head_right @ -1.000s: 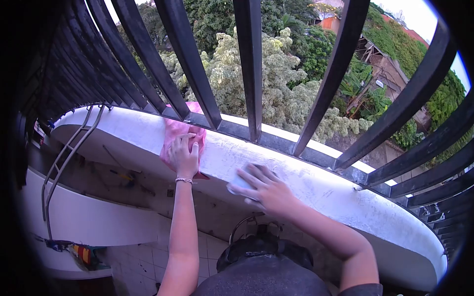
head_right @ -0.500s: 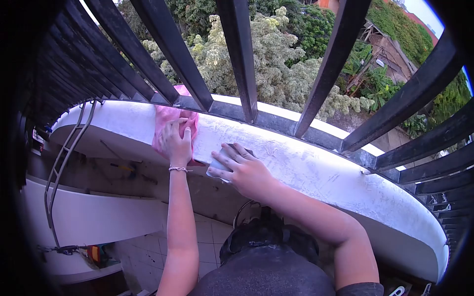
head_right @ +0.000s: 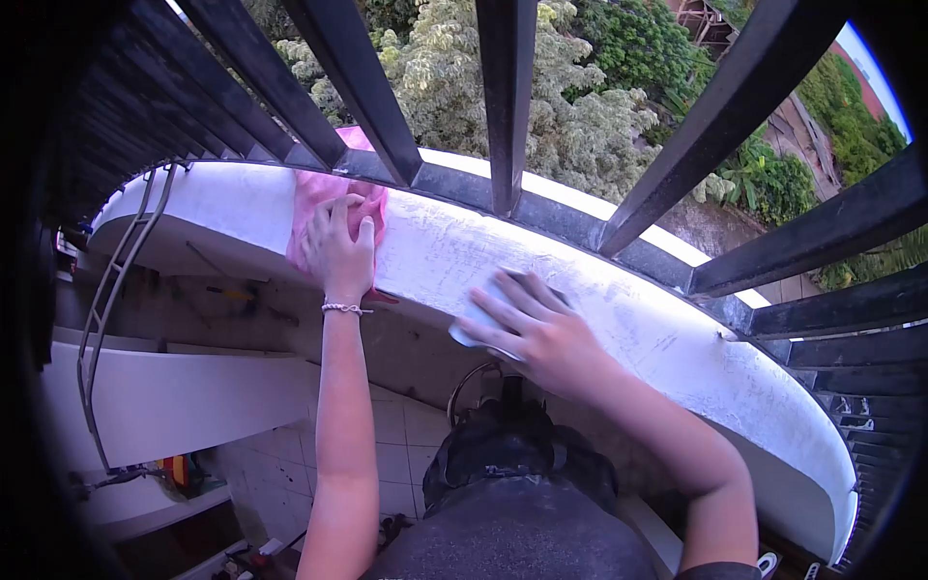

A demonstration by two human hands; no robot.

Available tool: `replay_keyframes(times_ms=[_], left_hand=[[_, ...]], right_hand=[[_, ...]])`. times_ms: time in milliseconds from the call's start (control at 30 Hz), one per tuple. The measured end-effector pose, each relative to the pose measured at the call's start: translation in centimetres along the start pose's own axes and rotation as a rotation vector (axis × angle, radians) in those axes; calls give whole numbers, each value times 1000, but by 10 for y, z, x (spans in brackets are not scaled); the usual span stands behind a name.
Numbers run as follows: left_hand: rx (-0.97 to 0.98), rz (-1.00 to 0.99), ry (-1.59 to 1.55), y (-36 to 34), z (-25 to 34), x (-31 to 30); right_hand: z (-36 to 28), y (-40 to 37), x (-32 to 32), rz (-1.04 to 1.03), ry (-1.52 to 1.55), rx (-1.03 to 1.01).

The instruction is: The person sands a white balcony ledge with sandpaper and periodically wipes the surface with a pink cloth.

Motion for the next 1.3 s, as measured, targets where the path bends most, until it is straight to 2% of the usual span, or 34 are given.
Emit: replay_keyframes(times_ms=[67, 167, 267, 367, 467, 600, 700, 800, 900, 1000, 1133, 1300], left_hand=[[2, 0, 1, 0, 0, 0], [21, 4, 5, 0, 1, -3], [46, 9, -21, -1, 0, -3], [-33, -50, -49, 0, 2, -5], [-68, -52, -44, 3, 5, -4], [-46, -52, -49, 3, 5, -4], [-70, -90, -61, 2, 3, -3], [-33, -50, -65, 1, 2, -5], [-36, -45, -104, 1, 2, -4], [-72, -46, -95, 4, 3, -5], [-58, -19, -60, 3, 5, -5], [-43, -2, -109, 3, 2, -5]], right_hand=[[-5, 29, 23, 67, -13, -13], [-6, 29, 26, 47, -55, -8], [5, -10, -5, -48, -94, 54], [13, -54, -29, -157, -215, 114], [6, -55, -17, -22, -361, -20], [-2, 13, 24, 83, -260, -7], [-15, 39, 41, 123, -346, -62], [-11, 11, 19, 59, -217, -59], [6, -38, -18, -142, -200, -104], [7, -55, -34, -240, -117, 8], [-6, 2, 3, -151, 2, -158], [-34, 79, 64, 3, 38, -130]])
Point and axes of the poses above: each hand's wrist, its own y-axis towards the middle knuckle, its own x-axis out of the palm, z = x × y, the point moved 5 cm from there along y, towards the middle knuckle, and after that the axes turned 13 degrees about z, right-handed, at the moved point
